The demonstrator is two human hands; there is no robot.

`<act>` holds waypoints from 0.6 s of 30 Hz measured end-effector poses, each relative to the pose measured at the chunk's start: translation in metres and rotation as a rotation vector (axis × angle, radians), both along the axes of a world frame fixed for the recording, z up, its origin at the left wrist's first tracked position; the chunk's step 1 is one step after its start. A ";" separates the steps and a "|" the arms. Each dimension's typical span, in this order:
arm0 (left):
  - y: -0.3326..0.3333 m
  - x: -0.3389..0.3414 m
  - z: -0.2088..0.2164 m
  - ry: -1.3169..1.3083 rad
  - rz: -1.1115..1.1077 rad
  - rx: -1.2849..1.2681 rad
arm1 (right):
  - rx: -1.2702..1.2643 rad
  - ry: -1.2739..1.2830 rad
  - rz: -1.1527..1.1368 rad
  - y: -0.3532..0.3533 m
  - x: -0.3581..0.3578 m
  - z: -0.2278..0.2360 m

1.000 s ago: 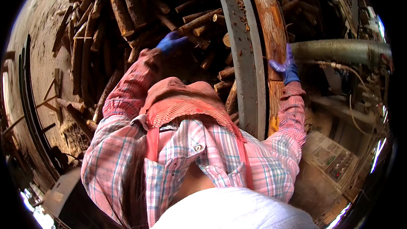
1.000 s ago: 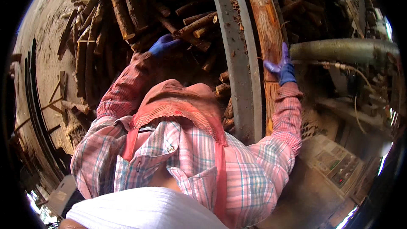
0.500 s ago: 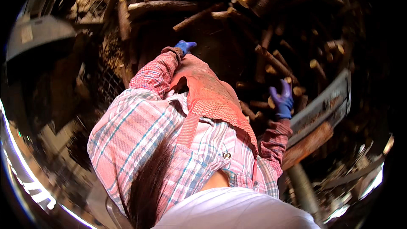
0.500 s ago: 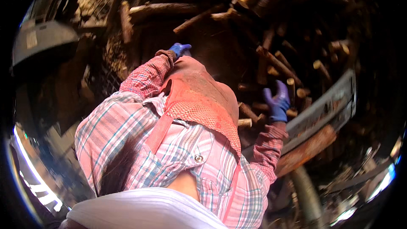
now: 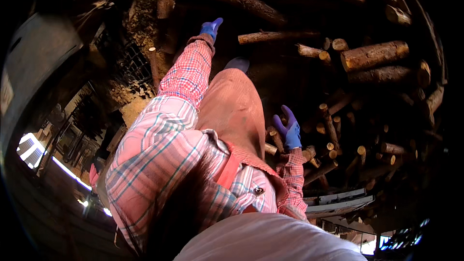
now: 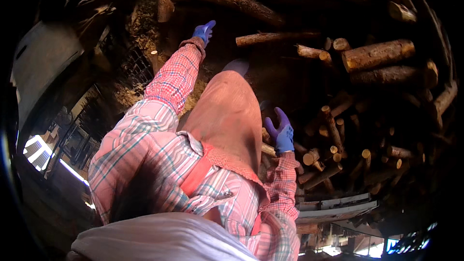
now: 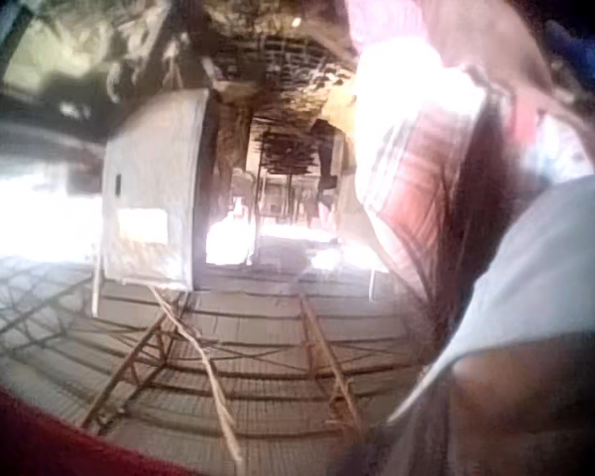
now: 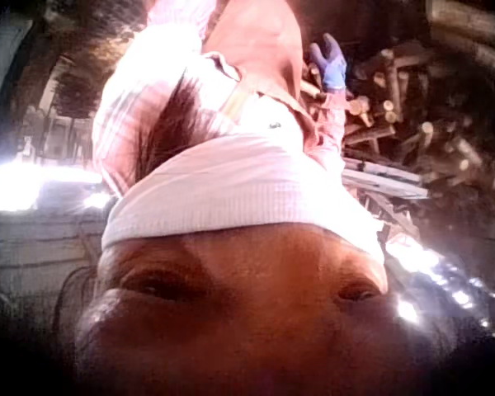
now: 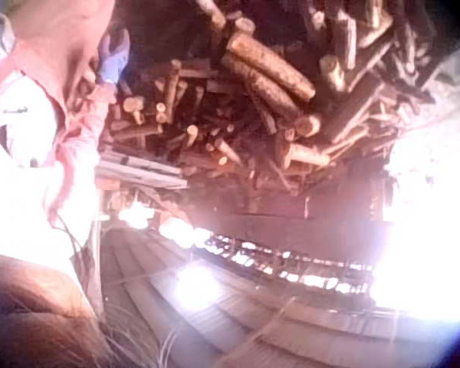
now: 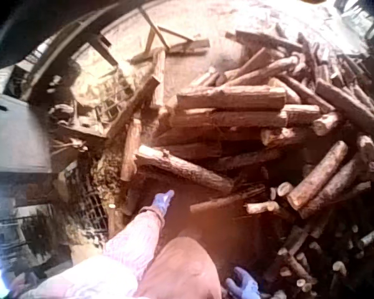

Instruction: The person repeatedly picks up cut logs from a large pile and places them onto a metal conveyor or sorting rack. The task involves lifting and arranging the wood pieces one by one in a continuous loop.

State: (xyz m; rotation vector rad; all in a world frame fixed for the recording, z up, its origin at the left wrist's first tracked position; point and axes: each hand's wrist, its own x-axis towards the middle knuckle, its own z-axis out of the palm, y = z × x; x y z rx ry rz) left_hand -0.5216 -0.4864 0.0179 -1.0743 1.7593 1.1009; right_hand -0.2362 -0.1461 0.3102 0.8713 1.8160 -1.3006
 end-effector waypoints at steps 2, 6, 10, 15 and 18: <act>0.031 -0.021 -0.045 -0.145 0.325 0.132 | 0.011 0.026 -0.182 -0.011 -0.015 -0.026; 0.090 -0.065 -0.151 -0.153 0.584 0.099 | -0.094 -0.112 -0.487 -0.027 -0.023 -0.066; 0.109 -0.068 -0.235 -0.026 0.650 0.006 | -0.160 -0.248 -0.540 -0.038 -0.006 -0.094; 0.113 -0.055 -0.255 0.534 0.846 0.405 | -0.135 -0.318 -0.542 -0.039 -0.032 -0.126; 0.110 -0.054 -0.214 0.545 0.747 0.337 | -0.045 -0.124 -0.499 -0.026 -0.101 -0.157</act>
